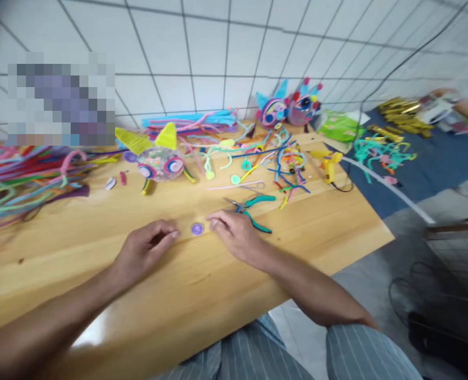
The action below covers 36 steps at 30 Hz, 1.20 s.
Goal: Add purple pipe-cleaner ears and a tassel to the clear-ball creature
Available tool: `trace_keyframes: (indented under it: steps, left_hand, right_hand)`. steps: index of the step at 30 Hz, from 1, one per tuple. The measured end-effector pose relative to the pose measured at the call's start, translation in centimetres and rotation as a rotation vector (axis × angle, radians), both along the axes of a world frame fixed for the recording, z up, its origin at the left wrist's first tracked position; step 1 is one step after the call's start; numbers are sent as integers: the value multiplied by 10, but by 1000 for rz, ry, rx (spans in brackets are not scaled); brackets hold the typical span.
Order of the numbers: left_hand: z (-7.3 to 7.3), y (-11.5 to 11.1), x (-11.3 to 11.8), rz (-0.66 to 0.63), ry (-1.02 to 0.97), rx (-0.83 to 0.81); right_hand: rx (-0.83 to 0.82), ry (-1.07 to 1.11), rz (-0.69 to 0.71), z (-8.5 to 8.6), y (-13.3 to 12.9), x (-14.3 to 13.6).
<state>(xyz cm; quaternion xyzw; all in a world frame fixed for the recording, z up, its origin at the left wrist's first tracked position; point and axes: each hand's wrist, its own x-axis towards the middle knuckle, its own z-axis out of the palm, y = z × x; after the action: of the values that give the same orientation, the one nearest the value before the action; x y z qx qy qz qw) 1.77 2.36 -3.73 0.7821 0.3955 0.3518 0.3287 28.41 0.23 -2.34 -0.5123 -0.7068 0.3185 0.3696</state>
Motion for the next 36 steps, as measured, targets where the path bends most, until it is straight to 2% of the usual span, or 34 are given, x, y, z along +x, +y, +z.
trace_keyframes:
  steps: [3, 5, 8, 11, 14, 17, 18, 20, 26, 31, 36]
  left_hand:
    - [-3, 1, -3, -34, 67, 70]
    - [-5, 2, -5, -44, 101, 92]
    - [-6, 4, -5, -41, 153, 73]
    - [-5, 6, -4, -30, 194, 9]
    - [-5, 7, -3, -16, 194, -30]
    - [-7, 8, -2, -26, 194, -30]
    - [-7, 8, -1, -36, 202, -27]
    - [-9, 8, 0, -54, 209, -6]
    - [-14, 7, -1, -94, 200, 69]
    - [-12, 7, 0, -107, 168, 103]
    - [-9, 8, 3, -101, 145, 107]
  right_hand:
    - [49, 74, -14, -2, 3, 2]
    - [51, 135, -68, 3, 7, 7]
    - [11, 248, -161, 20, 19, 21]
    - [10, 304, -239, 39, 44, 48]
    - [160, 114, -359, 52, 85, 87]
    - [255, -281, -532, 57, 136, 129]
    - [227, -420, -559, 57, 153, 142]
    - [210, -507, -584, 57, 183, 163]
    - [181, -590, -580, 39, 246, 192]
    - [176, -614, -574, 26, 270, 204]
    - [293, -558, -695, 37, 273, 237]
